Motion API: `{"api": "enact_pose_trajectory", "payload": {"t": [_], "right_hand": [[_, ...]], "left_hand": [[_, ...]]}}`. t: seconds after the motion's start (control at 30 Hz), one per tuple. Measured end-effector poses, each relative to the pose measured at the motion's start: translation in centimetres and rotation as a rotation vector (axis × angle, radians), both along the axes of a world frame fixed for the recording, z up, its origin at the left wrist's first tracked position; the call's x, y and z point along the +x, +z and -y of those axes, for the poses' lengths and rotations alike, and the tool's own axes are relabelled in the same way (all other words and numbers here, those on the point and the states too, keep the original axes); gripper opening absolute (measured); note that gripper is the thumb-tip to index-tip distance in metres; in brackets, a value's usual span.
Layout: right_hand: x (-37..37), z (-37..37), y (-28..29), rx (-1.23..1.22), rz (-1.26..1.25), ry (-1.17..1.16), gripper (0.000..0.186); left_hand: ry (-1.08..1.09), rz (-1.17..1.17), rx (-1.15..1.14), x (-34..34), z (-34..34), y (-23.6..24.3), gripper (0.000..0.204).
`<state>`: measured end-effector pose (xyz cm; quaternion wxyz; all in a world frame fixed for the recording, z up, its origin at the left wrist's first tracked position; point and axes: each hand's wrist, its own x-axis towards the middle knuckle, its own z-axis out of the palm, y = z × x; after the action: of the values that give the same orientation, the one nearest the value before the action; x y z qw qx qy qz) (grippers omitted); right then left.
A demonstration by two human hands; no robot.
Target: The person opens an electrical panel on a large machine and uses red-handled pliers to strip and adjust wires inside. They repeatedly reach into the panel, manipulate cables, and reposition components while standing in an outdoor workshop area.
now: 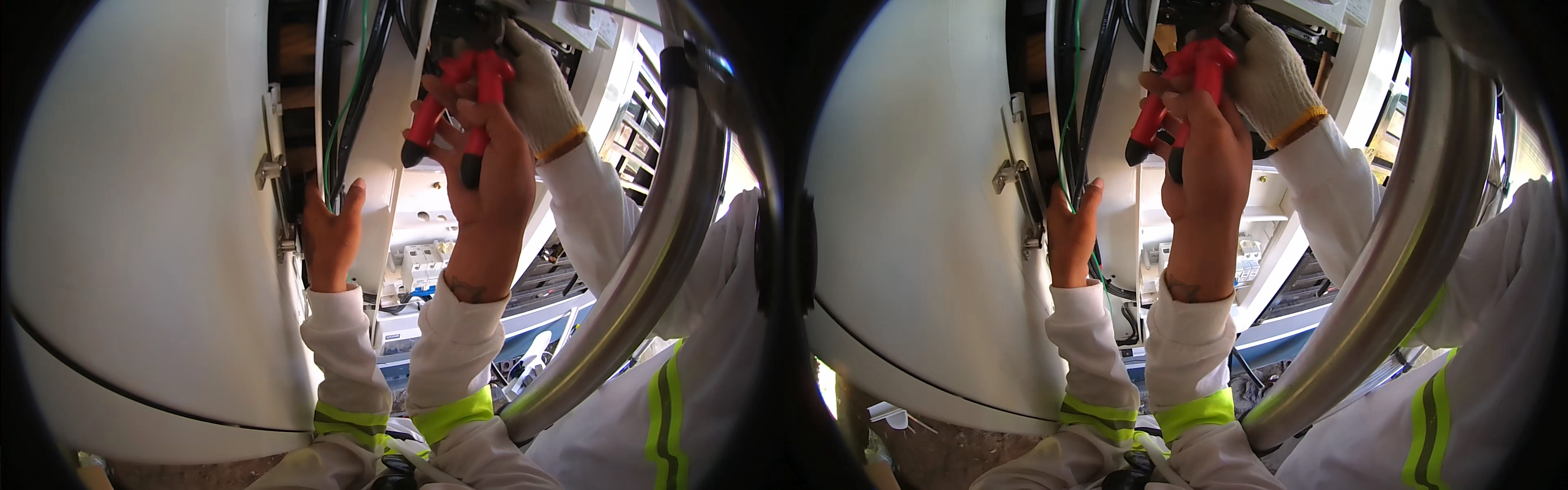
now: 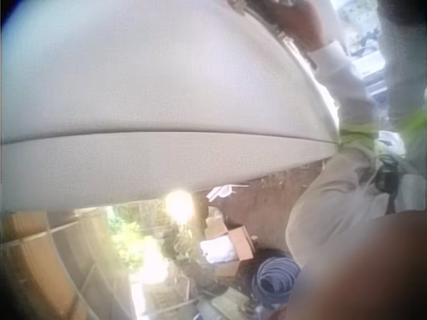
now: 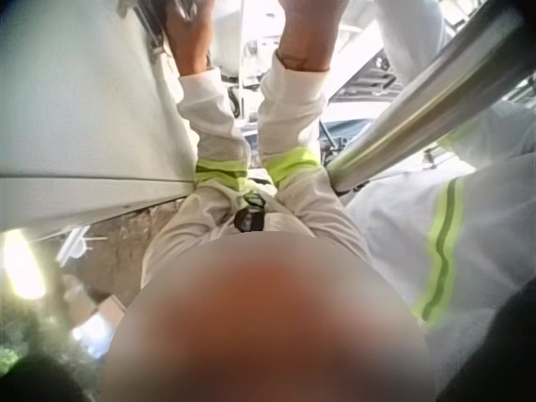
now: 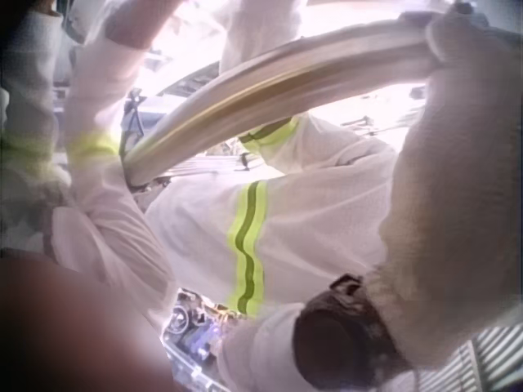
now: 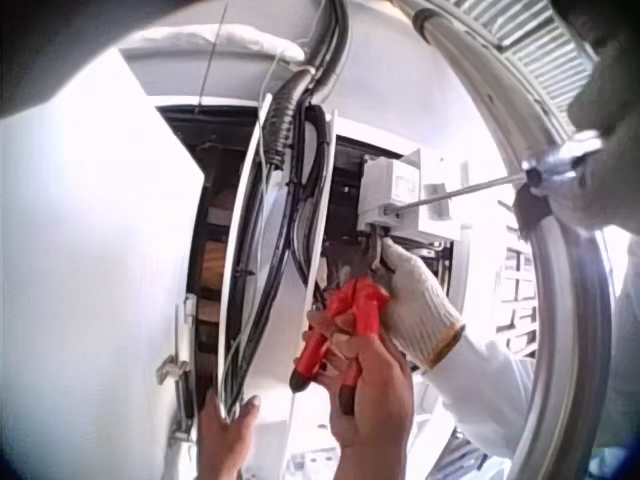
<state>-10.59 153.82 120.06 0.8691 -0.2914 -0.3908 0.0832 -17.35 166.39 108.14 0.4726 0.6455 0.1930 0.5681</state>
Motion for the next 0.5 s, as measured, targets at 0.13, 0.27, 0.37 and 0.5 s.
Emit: {"api": "enact_pose_trajectory", "payload": {"t": [0.13, 0.27, 0.37, 0.5], "right_hand": [[-0.1, 0.1, 0.5, 0.010, -0.058, 0.098, 0.039], [-0.5, 0.2, 2.1, 0.018, -0.034, 0.161, 0.043], [-0.3, 1.3, 3.7, -0.020, -0.054, 0.210, 0.040], [-0.3, 2.4, 4.6, 0.031, 0.058, 0.176, 0.024]], "left_hand": [[0.174, 0.278, -0.010, 0.7, 2.2, 1.1, 0.053], [0.397, 0.486, 0.430, 1.3, 4.7, 3.9, 0.047], [0.132, 0.688, 0.500, 1.7, 6.2, 7.0, 0.044], [-0.417, 0.745, 0.169, 2.5, 8.1, 10.4, 0.051]]}}
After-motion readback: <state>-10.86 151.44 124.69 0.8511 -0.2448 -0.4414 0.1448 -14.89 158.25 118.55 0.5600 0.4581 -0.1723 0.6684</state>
